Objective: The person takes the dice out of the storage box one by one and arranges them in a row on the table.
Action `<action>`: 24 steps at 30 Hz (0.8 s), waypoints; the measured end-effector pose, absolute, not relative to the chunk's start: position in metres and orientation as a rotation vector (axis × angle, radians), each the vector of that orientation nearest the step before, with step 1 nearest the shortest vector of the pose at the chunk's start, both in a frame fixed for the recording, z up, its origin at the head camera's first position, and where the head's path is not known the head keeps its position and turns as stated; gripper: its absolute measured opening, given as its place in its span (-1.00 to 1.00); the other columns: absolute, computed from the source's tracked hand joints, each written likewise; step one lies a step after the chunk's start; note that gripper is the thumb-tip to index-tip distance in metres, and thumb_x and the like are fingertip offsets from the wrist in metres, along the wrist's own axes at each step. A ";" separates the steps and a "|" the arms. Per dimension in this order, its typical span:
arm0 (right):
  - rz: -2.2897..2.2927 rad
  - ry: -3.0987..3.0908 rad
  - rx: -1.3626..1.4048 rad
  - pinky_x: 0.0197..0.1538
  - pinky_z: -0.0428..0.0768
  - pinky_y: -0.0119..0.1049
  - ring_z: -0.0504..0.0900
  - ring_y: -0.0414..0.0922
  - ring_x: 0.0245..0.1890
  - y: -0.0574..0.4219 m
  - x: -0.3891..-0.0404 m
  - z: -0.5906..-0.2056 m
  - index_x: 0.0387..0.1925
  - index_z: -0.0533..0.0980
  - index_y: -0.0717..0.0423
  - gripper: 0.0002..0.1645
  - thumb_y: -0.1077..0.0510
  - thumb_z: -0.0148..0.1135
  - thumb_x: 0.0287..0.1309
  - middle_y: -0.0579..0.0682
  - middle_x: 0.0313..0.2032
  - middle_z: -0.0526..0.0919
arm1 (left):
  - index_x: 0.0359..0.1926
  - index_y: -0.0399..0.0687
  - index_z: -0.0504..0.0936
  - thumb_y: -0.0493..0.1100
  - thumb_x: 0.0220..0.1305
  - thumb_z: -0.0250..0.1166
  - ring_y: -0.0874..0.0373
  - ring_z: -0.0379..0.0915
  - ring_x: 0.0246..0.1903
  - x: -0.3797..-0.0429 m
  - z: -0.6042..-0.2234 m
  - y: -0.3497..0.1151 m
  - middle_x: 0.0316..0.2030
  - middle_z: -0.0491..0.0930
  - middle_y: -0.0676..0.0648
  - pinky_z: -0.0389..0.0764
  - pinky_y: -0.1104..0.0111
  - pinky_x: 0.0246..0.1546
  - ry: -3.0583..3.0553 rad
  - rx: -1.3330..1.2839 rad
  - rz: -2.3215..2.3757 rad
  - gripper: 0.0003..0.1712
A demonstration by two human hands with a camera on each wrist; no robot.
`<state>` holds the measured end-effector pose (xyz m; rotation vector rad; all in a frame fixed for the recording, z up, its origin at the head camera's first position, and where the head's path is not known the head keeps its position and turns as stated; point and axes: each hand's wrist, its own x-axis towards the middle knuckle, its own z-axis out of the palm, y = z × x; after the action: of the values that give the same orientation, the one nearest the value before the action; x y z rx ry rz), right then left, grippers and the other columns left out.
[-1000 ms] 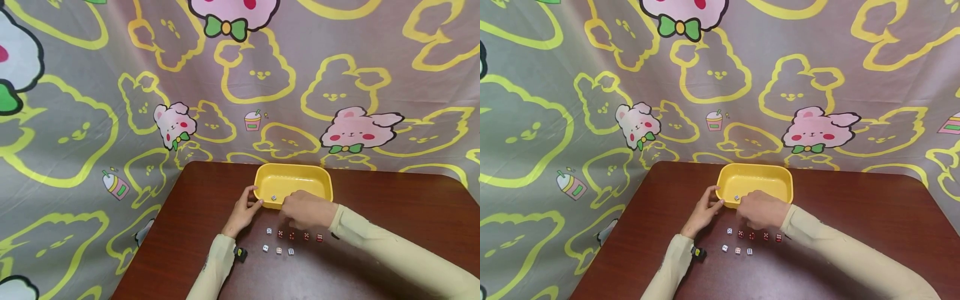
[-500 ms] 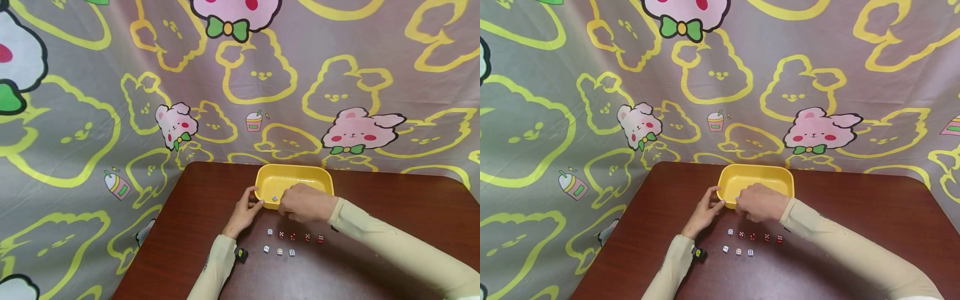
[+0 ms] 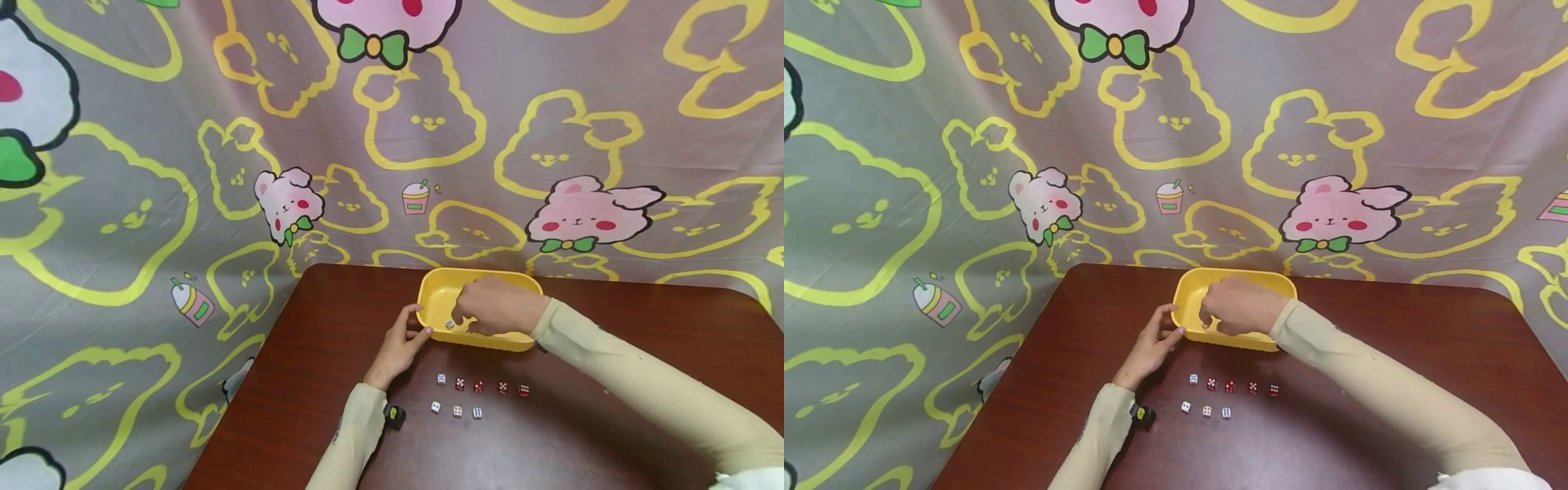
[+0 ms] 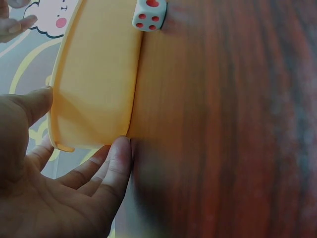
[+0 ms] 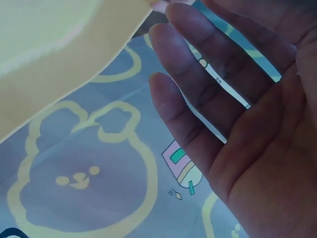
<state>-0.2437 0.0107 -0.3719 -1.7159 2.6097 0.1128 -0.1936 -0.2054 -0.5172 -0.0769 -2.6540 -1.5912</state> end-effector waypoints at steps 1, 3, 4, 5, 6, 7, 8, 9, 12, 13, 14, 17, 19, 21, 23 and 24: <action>0.108 2.610 -1.706 -0.25 0.63 -0.23 0.64 -0.19 -0.41 0.010 -0.246 -0.372 -0.32 0.72 -0.14 -0.78 0.12 0.51 -0.10 -0.23 -0.38 0.75 | 0.28 0.22 0.30 0.04 0.34 0.23 0.07 0.63 -0.16 -0.193 -0.517 -0.205 0.03 0.55 -0.11 0.60 0.31 -0.17 -2.654 -0.079 -1.591 -0.47; 0.095 2.605 -1.696 -0.25 0.63 -0.23 0.65 -0.19 -0.41 0.009 -0.250 -0.373 -0.33 0.71 -0.15 -0.79 0.12 0.50 -0.10 -0.23 -0.38 0.75 | 0.28 0.21 0.30 0.06 0.35 0.22 0.06 0.63 -0.15 -0.193 -0.516 -0.205 0.04 0.55 -0.11 0.60 0.31 -0.18 -2.656 -0.085 -1.590 -0.47; 0.095 2.604 -1.691 -0.25 0.63 -0.24 0.65 -0.20 -0.40 0.008 -0.251 -0.373 -0.32 0.71 -0.16 -0.80 0.11 0.50 -0.09 -0.24 -0.38 0.75 | 0.28 0.21 0.30 0.06 0.35 0.22 0.06 0.63 -0.15 -0.193 -0.516 -0.206 0.04 0.56 -0.11 0.60 0.31 -0.18 -2.655 -0.089 -1.592 -0.47; 0.092 2.604 -1.687 -0.26 0.63 -0.24 0.65 -0.20 -0.40 0.007 -0.253 -0.374 -0.32 0.71 -0.16 -0.80 0.11 0.50 -0.09 -0.23 -0.39 0.75 | 0.28 0.21 0.30 0.07 0.35 0.22 0.05 0.63 -0.15 -0.193 -0.516 -0.206 0.04 0.56 -0.12 0.60 0.30 -0.18 -2.654 -0.091 -1.592 -0.47; 0.094 2.606 -1.677 -0.26 0.63 -0.24 0.65 -0.21 -0.39 0.007 -0.254 -0.374 -0.32 0.72 -0.16 -0.80 0.11 0.49 -0.08 -0.23 -0.38 0.75 | 0.28 0.21 0.30 0.07 0.34 0.22 0.05 0.63 -0.15 -0.193 -0.516 -0.206 0.04 0.56 -0.12 0.60 0.30 -0.18 -2.652 -0.094 -1.595 -0.47; 0.088 2.606 -1.674 -0.26 0.63 -0.23 0.65 -0.21 -0.39 0.006 -0.255 -0.375 -0.32 0.72 -0.15 -0.81 0.11 0.49 -0.08 -0.22 -0.38 0.75 | 0.28 0.21 0.30 0.08 0.35 0.22 0.05 0.63 -0.15 -0.193 -0.516 -0.206 0.04 0.56 -0.13 0.60 0.30 -0.19 -2.651 -0.096 -1.595 -0.47; 0.086 2.608 -1.674 -0.27 0.63 -0.22 0.65 -0.21 -0.39 0.005 -0.257 -0.375 -0.32 0.72 -0.15 -0.81 0.11 0.50 -0.08 -0.21 -0.38 0.75 | 0.28 0.20 0.30 0.08 0.35 0.22 0.04 0.63 -0.15 -0.193 -0.516 -0.206 0.04 0.56 -0.14 0.60 0.30 -0.19 -2.651 -0.098 -1.596 -0.47; 0.088 2.610 -1.670 -0.28 0.63 -0.21 0.65 -0.21 -0.39 0.004 -0.259 -0.376 -0.32 0.72 -0.15 -0.81 0.10 0.50 -0.08 -0.20 -0.37 0.75 | 0.28 0.20 0.30 0.08 0.35 0.22 0.04 0.63 -0.15 -0.193 -0.516 -0.206 0.04 0.56 -0.14 0.60 0.31 -0.19 -2.650 -0.098 -1.597 -0.46; 0.092 2.602 -1.668 -0.29 0.63 -0.21 0.65 -0.22 -0.38 0.001 -0.265 -0.379 -0.31 0.72 -0.15 -0.80 0.10 0.49 -0.07 -0.18 -0.37 0.75 | 0.28 0.17 0.30 0.07 0.35 0.22 0.04 0.64 -0.15 -0.193 -0.516 -0.206 0.05 0.56 -0.15 0.60 0.31 -0.20 -2.650 -0.094 -1.602 -0.45; 0.093 2.597 -1.674 -0.29 0.63 -0.21 0.64 -0.22 -0.39 -0.001 -0.268 -0.380 -0.30 0.72 -0.15 -0.80 0.09 0.49 -0.06 -0.19 -0.37 0.75 | 0.29 0.16 0.30 0.07 0.35 0.22 0.04 0.63 -0.15 -0.194 -0.516 -0.206 0.05 0.56 -0.15 0.59 0.31 -0.21 -2.649 -0.091 -1.603 -0.45; 0.095 2.590 -1.676 -0.29 0.63 -0.22 0.64 -0.23 -0.39 -0.002 -0.271 -0.382 -0.30 0.72 -0.15 -0.80 0.09 0.49 -0.06 -0.20 -0.38 0.75 | 0.29 0.16 0.30 0.07 0.35 0.22 0.04 0.63 -0.15 -0.194 -0.516 -0.206 0.05 0.56 -0.14 0.59 0.32 -0.21 -2.647 -0.089 -1.604 -0.45; 0.094 2.565 -1.684 -0.31 0.61 -0.26 0.62 -0.25 -0.40 -0.005 -0.280 -0.386 -0.30 0.71 -0.15 -0.80 0.09 0.49 -0.06 -0.20 -0.39 0.74 | 0.29 0.14 0.30 0.05 0.35 0.22 0.03 0.63 -0.16 -0.195 -0.516 -0.206 0.04 0.56 -0.15 0.59 0.31 -0.21 -2.645 -0.086 -1.602 -0.45; 0.099 2.557 -1.672 -0.32 0.61 -0.27 0.61 -0.26 -0.41 -0.007 -0.286 -0.390 -0.30 0.71 -0.15 -0.80 0.09 0.49 -0.07 -0.19 -0.39 0.73 | 0.29 0.14 0.30 0.05 0.34 0.23 0.03 0.63 -0.16 -0.195 -0.515 -0.205 0.04 0.56 -0.15 0.59 0.31 -0.21 -2.645 -0.083 -1.601 -0.44; 0.106 2.553 -1.651 -0.31 0.61 -0.25 0.61 -0.26 -0.41 -0.008 -0.291 -0.393 -0.30 0.71 -0.15 -0.78 0.09 0.48 -0.09 -0.19 -0.40 0.73 | 0.30 0.13 0.29 0.05 0.35 0.22 0.02 0.63 -0.16 -0.194 -0.515 -0.205 0.04 0.56 -0.15 0.59 0.31 -0.21 -2.649 -0.082 -1.598 -0.44; 0.110 2.550 -1.624 -0.28 0.61 -0.24 0.62 -0.26 -0.39 -0.010 -0.295 -0.397 -0.29 0.71 -0.16 -0.77 0.09 0.48 -0.10 -0.20 -0.40 0.73 | 0.30 0.13 0.29 0.05 0.35 0.22 0.03 0.63 -0.15 -0.194 -0.515 -0.205 0.05 0.55 -0.14 0.59 0.32 -0.22 -2.654 -0.083 -1.599 -0.43; 0.107 2.547 -1.610 -0.28 0.61 -0.24 0.62 -0.26 -0.40 -0.011 -0.297 -0.400 -0.29 0.71 -0.16 -0.77 0.09 0.47 -0.10 -0.21 -0.40 0.73 | 0.30 0.13 0.29 0.06 0.35 0.22 0.03 0.63 -0.15 -0.195 -0.516 -0.205 0.05 0.55 -0.15 0.59 0.32 -0.23 -2.656 -0.083 -1.600 -0.44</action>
<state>-0.2971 -0.0112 -0.3995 -1.6105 2.5468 0.1065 -0.1945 -0.2047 -0.5158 -0.0831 -2.6559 -1.6004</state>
